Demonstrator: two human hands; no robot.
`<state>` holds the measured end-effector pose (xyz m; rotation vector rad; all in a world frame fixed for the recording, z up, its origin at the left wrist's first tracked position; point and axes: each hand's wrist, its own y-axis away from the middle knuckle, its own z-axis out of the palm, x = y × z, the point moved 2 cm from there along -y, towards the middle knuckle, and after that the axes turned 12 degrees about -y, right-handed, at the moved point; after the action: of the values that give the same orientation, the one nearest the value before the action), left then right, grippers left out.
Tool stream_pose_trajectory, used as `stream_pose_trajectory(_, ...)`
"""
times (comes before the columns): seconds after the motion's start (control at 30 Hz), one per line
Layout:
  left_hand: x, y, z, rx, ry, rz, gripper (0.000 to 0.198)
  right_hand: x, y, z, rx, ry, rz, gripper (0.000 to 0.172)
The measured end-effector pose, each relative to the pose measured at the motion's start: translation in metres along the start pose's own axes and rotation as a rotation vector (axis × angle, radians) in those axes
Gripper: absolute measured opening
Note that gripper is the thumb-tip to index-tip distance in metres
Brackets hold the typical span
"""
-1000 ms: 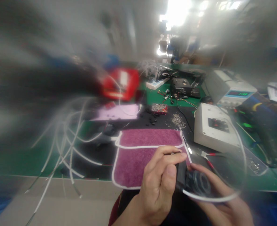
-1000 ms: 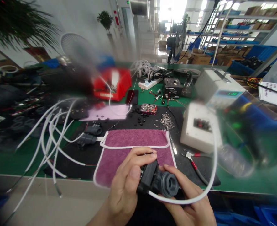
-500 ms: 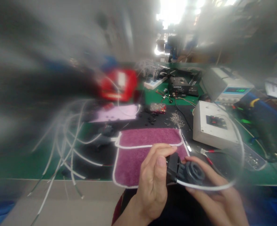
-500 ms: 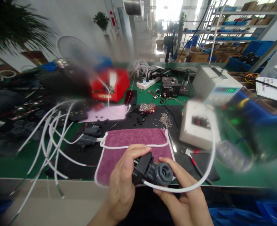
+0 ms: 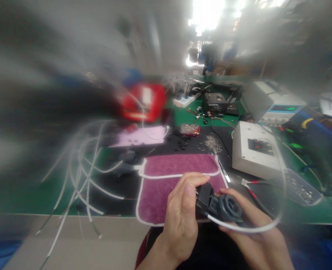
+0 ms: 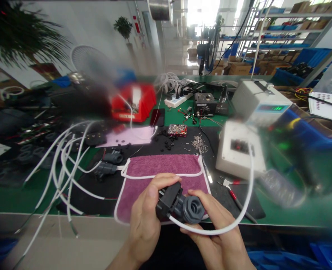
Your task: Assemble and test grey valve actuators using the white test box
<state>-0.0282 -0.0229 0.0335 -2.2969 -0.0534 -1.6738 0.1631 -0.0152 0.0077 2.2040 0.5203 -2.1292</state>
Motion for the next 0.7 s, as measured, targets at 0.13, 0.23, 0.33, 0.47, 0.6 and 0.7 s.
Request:
stream_pose_trajectory(0.13, 0.001, 0.000, -0.003, -0.036, -0.007, -0.014, 0.046, -0.012, -0.006, -0.002, -0.020, -0.011, 0.095, 0.050)
stream_pose_trajectory(0.23, 0.002, -0.002, -0.007, -0.061, 0.030, -0.036, 0.047, -0.020, -0.011, -0.004, 0.012, -0.035, 0.193, 0.051)
stream_pose_trajectory(0.33, 0.005, -0.003, -0.012, -0.172, 0.011, -0.041, 0.044, -0.019, -0.014, -0.005, 0.018, -0.157, 0.243, 0.053)
stream_pose_trajectory(0.47, 0.004, 0.006, -0.018, -0.248, -0.079, -0.040, 0.088, -0.005, -0.010, -0.008, 0.013, -0.368, 0.316, 0.054)
stream_pose_trajectory(0.6, -0.001, 0.018, -0.016, -0.253, -0.232, 0.095, 0.096, 0.009, -0.002, -0.006, -0.019, -0.594, 0.414, 0.042)
stream_pose_trajectory(0.7, -0.007, 0.020, -0.011, -0.310, -0.322, 0.108, 0.077, 0.008, 0.002, 0.001, 0.015, -0.662, 0.437, 0.041)
